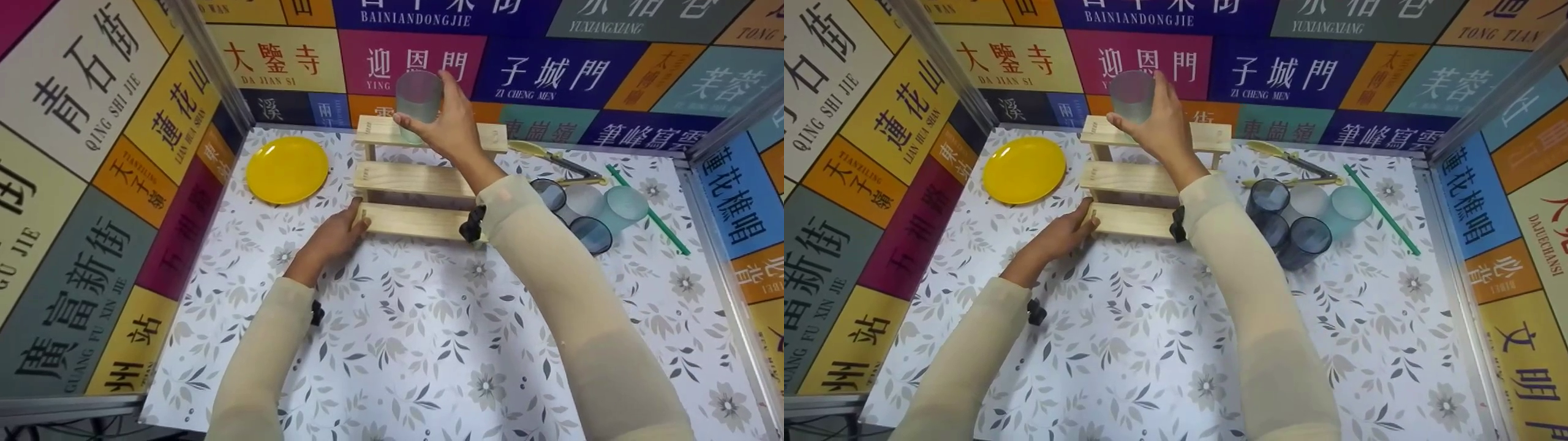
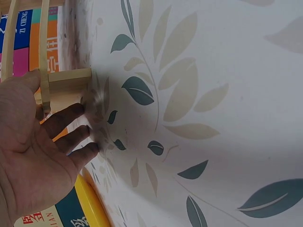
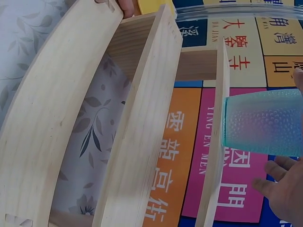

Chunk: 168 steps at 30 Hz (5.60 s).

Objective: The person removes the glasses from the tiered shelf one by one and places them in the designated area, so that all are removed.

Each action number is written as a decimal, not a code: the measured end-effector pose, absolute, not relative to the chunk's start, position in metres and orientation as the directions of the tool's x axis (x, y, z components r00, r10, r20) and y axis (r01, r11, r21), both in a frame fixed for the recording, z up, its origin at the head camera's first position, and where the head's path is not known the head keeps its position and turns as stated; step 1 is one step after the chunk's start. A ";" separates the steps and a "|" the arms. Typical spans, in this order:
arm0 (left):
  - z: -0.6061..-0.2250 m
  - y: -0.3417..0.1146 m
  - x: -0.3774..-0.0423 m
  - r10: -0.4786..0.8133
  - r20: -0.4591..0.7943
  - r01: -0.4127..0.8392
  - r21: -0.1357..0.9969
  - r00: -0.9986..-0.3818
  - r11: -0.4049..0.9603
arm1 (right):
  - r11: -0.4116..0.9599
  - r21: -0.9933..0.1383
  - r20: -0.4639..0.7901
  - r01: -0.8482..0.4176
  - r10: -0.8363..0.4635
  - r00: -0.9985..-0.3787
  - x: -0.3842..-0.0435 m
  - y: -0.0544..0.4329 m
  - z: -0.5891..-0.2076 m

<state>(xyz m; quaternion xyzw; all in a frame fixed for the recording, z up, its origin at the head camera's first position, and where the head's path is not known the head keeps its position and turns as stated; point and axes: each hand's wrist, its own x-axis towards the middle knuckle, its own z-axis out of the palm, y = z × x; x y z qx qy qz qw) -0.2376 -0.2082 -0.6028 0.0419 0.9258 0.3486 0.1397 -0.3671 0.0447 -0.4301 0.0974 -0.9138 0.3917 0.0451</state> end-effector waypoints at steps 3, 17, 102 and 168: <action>-0.603 -0.208 -0.238 0.173 -0.234 -0.022 0.653 -0.957 0.757 | 0.663 -0.715 0.167 -0.221 -0.145 -0.975 -0.369 0.044 -0.431; -0.599 -0.203 -0.243 0.181 -0.264 -0.031 0.637 -0.947 0.770 | 0.593 -0.754 0.257 -0.282 -0.128 -0.958 -0.373 0.057 -0.437; -0.606 -0.207 -0.241 0.201 -0.228 0.004 0.652 -0.953 0.758 | 0.674 -0.694 0.364 -0.253 0.027 -0.931 -0.297 0.276 -0.453; -0.605 -0.207 -0.242 0.199 -0.257 -0.019 0.655 -0.946 0.755 | 0.710 -0.703 0.205 0.050 0.270 -0.941 -0.219 0.406 -0.482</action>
